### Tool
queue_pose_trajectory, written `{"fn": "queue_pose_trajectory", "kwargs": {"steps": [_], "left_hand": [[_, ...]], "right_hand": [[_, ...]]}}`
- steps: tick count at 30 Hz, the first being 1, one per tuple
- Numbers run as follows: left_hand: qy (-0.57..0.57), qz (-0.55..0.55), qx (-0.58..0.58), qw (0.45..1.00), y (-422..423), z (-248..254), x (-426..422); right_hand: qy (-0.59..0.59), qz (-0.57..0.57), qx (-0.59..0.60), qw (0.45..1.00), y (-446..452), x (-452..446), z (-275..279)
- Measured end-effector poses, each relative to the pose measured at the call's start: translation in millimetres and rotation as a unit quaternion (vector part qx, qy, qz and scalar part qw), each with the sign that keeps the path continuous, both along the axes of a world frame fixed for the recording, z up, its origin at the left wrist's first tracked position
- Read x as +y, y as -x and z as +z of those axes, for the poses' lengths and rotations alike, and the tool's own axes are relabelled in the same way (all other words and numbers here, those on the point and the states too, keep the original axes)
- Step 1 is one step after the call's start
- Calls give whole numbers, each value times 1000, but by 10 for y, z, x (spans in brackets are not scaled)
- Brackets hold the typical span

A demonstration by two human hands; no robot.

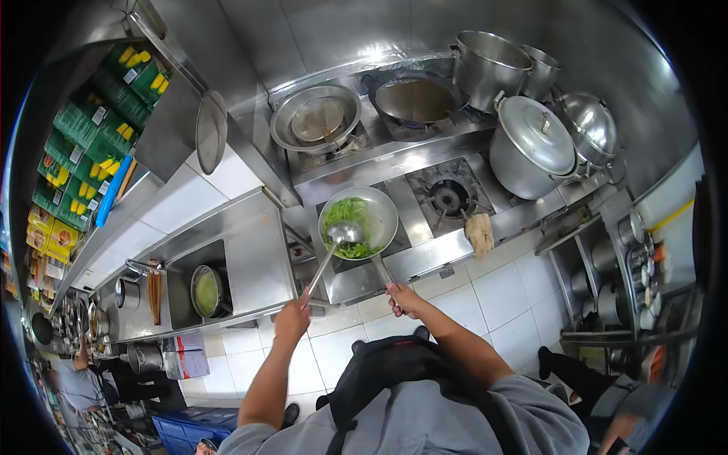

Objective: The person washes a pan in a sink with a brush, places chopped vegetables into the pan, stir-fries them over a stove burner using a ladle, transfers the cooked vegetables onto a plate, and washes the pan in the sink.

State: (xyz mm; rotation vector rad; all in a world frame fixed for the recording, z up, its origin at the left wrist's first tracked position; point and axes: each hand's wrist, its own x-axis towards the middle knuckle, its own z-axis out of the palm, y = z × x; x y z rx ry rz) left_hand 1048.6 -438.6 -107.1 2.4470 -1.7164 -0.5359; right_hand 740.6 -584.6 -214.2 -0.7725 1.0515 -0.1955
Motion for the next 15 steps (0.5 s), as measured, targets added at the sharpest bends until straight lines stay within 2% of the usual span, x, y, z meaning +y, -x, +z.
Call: {"fn": "queue_pose_trajectory", "kwargs": {"steps": [2, 3, 4, 6, 10, 14, 15], "left_hand": [[144, 18, 90, 985, 139, -577, -191], [149, 30, 96, 984, 313, -618, -286], [151, 35, 97, 983, 348, -422, -234], [25, 18, 84, 996, 512, 224, -115], [-10, 2, 68, 998, 180, 127, 262], [130, 18, 147, 980, 332, -455, -129], [113, -11, 123, 986, 368, -506, -93]], "right_hand": [[-8, -8, -7, 1000, -38, 29, -1], [-10, -4, -7, 1000, -56, 66, -10], [-13, -8, -7, 1000, -54, 55, -15], [-12, -10, -4, 1000, -6, -37, -18], [-7, -4, -8, 1000, -3, 45, -72], [0, -12, -12, 1000, -17, 42, -2], [5, -8, -9, 1000, -15, 35, 3]]}}
